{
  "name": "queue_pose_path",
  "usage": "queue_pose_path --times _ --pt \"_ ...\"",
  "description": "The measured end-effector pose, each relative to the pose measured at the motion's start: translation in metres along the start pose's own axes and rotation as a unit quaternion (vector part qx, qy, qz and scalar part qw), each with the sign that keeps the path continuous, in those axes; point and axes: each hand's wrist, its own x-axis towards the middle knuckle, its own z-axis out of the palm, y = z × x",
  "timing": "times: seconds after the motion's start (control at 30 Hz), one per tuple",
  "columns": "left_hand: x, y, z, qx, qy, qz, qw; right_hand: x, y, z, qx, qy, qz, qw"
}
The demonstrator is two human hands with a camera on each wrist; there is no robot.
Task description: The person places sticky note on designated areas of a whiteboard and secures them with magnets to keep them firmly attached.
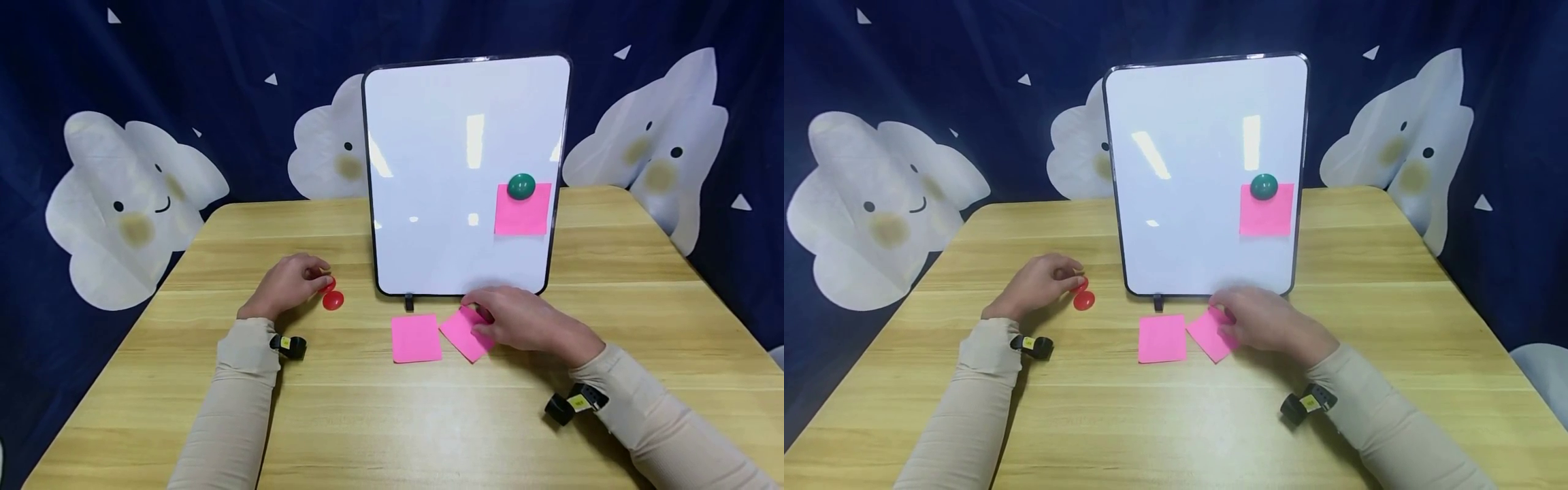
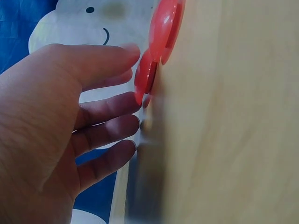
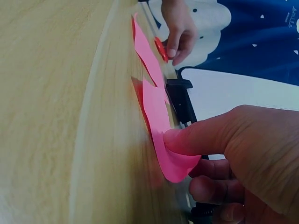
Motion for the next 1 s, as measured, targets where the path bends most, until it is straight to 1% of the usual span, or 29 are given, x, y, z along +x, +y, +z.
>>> queue_pose_path --times 0.27,0.5,0.77,1.0 --pt "0.0004 0.0006 -0.0020 -0.003 -0.005 0.005 1.0000 -0.0005 0.0017 -0.0004 0.008 0.003 -0.003 1.000" --pt "-0.0011 0.0020 -0.0021 -0.005 -0.011 0.008 0.9999 -0.0006 0.0050 0.0041 0.019 0.009 -0.008 1.000" --pt "-0.0012 0.0027 -0.0021 0.006 -0.003 0.018 0.9998 -0.0014 0.0046 0.0050 0.020 0.019 -0.009 1.000" --pt "-0.0040 0.0025 -0.0026 0.003 -0.003 0.009 1.0000 -0.0016 0.0052 0.0058 0.028 0.021 -0.006 0.999"
